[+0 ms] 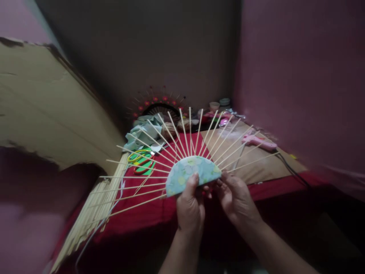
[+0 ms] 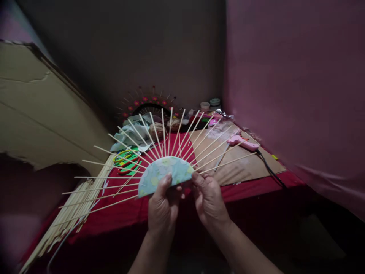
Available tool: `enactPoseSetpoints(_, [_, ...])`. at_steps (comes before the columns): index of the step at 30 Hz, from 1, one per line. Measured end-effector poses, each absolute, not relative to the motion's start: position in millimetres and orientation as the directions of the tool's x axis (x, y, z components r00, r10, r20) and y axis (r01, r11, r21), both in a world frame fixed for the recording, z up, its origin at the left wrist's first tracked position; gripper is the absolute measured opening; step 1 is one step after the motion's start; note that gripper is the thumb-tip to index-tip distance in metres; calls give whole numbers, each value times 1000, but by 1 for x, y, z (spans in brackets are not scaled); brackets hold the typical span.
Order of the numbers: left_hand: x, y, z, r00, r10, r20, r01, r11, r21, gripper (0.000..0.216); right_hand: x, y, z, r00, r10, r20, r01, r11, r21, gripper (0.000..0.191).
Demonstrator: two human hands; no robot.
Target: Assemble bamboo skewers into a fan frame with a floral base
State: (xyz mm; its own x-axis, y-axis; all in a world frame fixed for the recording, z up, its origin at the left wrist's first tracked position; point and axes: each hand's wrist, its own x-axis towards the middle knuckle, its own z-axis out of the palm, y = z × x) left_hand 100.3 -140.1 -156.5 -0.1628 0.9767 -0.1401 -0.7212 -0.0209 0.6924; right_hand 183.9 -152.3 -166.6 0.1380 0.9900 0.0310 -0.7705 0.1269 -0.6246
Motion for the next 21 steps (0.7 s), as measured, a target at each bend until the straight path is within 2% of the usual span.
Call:
enactPoseSetpoints(4, [103,-139,-161,-91,989,-117,-692,22,721,20,183,-149,-168,88,993,-77,-748,15,-663,23])
enactPoseSetpoints(8, [100,-136,-159,20,999,-28,-668,34,744,18,185,-146,-171,129,989,-72,-774,55,-631,16])
enactPoseSetpoints(12, [94,-135,-159,146,985,93,-687,34,726,26,190,-142,-168,188,981,-55,-776,115,-620,13])
enactPoseSetpoints(14, [91,-135,-160,118,989,88,-740,29,672,28,192,-139,-165,259,964,-54,-761,169,-626,14])
enactPoseSetpoints(17, [89,-133,-161,-5,1000,-15,-806,5,592,27,192,-135,-164,320,946,-61,-739,209,-640,14])
enactPoseSetpoints(21, [88,-129,-161,-149,978,-144,-802,-34,596,23,188,-133,-165,310,950,-36,-714,208,-668,13])
